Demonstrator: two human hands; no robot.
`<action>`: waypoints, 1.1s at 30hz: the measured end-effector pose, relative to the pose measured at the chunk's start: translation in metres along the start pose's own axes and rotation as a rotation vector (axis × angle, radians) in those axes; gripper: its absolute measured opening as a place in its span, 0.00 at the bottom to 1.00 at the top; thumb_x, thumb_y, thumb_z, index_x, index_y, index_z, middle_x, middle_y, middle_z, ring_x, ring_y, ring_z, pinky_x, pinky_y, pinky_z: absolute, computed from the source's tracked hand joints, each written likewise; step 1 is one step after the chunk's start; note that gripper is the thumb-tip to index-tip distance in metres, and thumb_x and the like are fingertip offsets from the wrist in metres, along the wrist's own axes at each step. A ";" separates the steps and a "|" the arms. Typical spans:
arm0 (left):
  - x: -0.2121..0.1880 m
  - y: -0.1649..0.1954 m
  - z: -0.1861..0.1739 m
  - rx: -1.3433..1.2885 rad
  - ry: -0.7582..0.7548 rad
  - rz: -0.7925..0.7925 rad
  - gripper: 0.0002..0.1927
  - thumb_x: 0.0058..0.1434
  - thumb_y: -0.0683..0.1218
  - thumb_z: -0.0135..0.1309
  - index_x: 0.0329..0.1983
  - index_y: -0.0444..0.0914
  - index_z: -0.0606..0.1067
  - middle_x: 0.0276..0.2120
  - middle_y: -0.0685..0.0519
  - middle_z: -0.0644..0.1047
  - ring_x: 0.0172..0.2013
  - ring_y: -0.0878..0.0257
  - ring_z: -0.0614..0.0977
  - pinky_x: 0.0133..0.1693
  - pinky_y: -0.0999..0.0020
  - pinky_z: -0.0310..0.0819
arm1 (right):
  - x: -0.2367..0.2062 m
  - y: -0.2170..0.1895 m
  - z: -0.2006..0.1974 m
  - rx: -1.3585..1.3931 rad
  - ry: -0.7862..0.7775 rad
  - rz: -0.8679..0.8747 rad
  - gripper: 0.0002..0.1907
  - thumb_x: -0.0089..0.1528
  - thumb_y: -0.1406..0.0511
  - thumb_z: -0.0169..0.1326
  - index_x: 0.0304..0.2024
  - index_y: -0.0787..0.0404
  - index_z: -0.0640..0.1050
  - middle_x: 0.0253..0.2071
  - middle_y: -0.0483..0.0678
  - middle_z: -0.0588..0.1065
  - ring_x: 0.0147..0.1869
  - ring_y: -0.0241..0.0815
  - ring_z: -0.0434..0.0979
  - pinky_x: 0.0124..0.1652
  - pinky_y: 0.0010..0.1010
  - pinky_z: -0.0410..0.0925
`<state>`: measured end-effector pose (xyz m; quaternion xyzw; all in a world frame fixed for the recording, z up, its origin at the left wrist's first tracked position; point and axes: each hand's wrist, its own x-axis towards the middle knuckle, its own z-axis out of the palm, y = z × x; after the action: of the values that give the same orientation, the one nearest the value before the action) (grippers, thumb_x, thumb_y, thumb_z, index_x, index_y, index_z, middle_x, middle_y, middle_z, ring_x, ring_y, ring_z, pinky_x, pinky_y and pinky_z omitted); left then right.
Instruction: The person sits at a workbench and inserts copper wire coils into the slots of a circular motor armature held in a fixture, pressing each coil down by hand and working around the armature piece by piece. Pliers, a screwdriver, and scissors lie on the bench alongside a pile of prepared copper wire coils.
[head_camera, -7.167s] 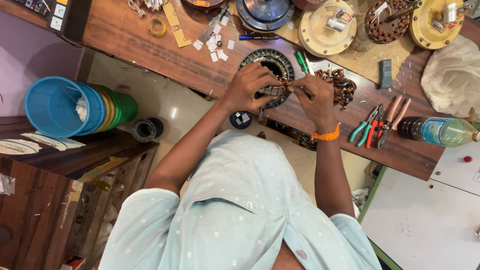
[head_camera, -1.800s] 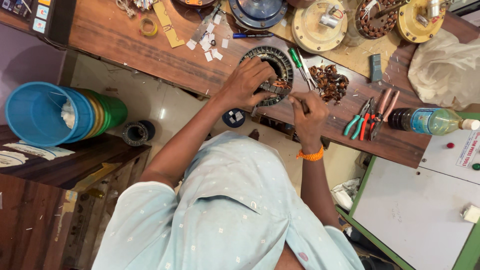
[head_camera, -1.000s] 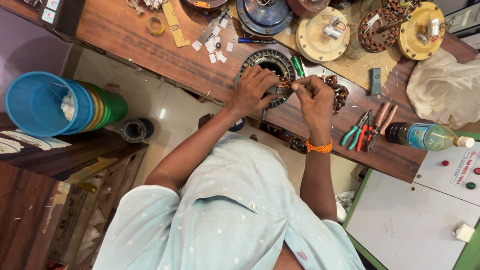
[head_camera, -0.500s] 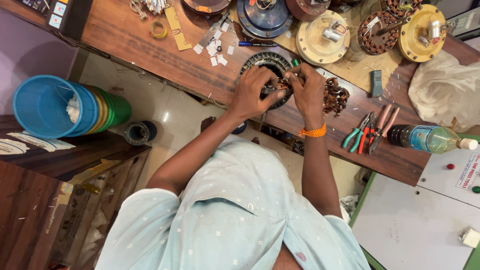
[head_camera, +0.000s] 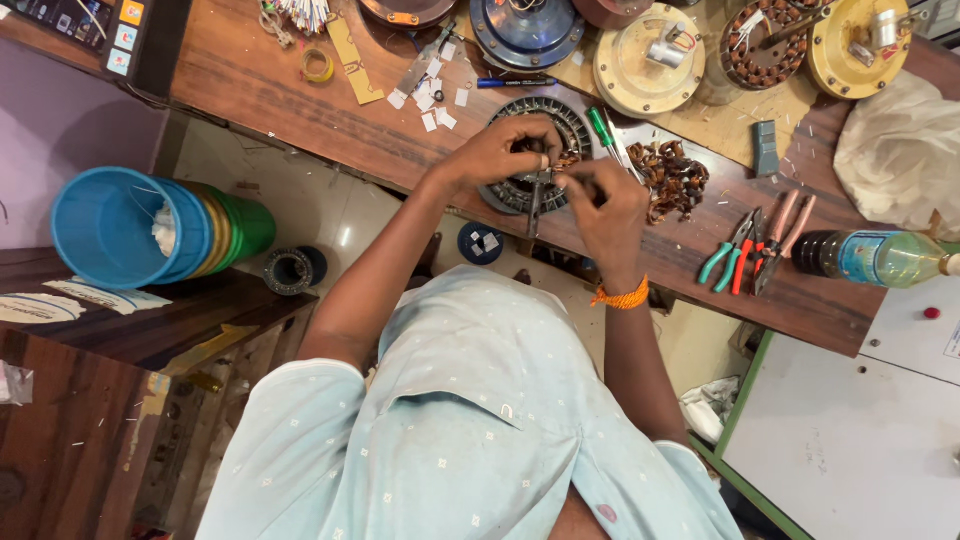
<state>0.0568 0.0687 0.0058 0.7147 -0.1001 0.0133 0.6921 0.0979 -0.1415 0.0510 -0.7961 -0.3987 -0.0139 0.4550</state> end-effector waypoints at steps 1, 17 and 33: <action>0.001 -0.001 -0.002 0.004 -0.015 0.010 0.09 0.59 0.44 0.54 0.40 0.35 0.75 0.38 0.55 0.74 0.41 0.64 0.75 0.47 0.65 0.71 | -0.005 -0.002 0.003 -0.003 -0.005 0.013 0.07 0.62 0.69 0.65 0.38 0.67 0.80 0.29 0.49 0.73 0.27 0.35 0.66 0.29 0.29 0.60; -0.028 0.007 0.051 0.836 0.381 0.244 0.23 0.54 0.49 0.69 0.50 0.40 0.75 0.44 0.50 0.75 0.46 0.52 0.75 0.47 0.55 0.70 | -0.050 0.047 0.009 -0.048 0.126 0.099 0.03 0.61 0.74 0.65 0.37 0.65 0.84 0.27 0.46 0.73 0.27 0.34 0.65 0.27 0.28 0.56; -0.032 -0.007 0.049 0.823 0.406 0.346 0.23 0.53 0.44 0.71 0.50 0.40 0.75 0.43 0.52 0.75 0.44 0.54 0.76 0.47 0.57 0.71 | -0.001 0.025 -0.008 -0.017 -0.002 -0.060 0.04 0.64 0.75 0.62 0.38 0.68 0.78 0.33 0.50 0.74 0.34 0.42 0.72 0.35 0.33 0.64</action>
<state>0.0209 0.0240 -0.0080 0.8849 -0.0669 0.3054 0.3452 0.1164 -0.1552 0.0376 -0.7876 -0.4227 -0.0299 0.4474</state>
